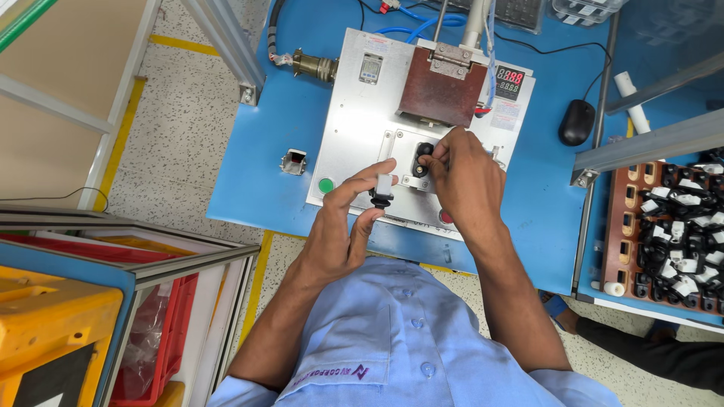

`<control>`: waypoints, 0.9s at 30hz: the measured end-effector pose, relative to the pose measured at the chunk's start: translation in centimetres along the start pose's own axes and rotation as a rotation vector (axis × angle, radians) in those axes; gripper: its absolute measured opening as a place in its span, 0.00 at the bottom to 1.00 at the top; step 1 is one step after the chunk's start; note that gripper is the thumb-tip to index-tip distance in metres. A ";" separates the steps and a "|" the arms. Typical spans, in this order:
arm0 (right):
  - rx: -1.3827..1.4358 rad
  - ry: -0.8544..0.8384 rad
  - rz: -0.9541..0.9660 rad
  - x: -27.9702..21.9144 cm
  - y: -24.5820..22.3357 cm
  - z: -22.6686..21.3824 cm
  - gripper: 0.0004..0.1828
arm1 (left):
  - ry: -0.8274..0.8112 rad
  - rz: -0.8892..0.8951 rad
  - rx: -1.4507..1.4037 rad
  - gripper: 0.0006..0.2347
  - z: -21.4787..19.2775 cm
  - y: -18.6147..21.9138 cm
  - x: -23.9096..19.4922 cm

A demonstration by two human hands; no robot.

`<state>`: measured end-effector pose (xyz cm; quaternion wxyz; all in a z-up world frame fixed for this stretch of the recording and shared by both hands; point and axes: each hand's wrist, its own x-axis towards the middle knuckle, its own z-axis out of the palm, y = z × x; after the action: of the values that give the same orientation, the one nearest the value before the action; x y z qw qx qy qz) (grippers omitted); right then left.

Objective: The person repeatedly places small black and white electrical components into a testing jig on a blue workbench, presses green buttons to operate the machine, and removes the components. The person also retrieves components from a yellow bin and places them into the jig for testing.

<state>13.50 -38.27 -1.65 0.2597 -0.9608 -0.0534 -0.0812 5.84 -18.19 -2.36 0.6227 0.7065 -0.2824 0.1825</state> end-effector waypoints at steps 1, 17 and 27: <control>0.004 0.031 -0.029 -0.2 0.1 0.2 0.15 | -0.001 0.015 0.023 0.16 0.0 0.0 -0.2; 0.167 0.234 -0.241 -3.1 2.0 2.2 0.15 | 0.405 -0.491 -1.411 0.11 -4.0 -4.8 -5.0; 0.195 0.250 0.319 -11.0 9.8 1.0 0.23 | 0.367 -0.890 -0.002 0.16 -6.7 -10.7 -6.9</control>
<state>4.22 -46.85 -9.29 0.3655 -0.9099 0.1243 -0.1518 7.82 -9.70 -13.83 0.6805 0.7143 0.1619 0.0196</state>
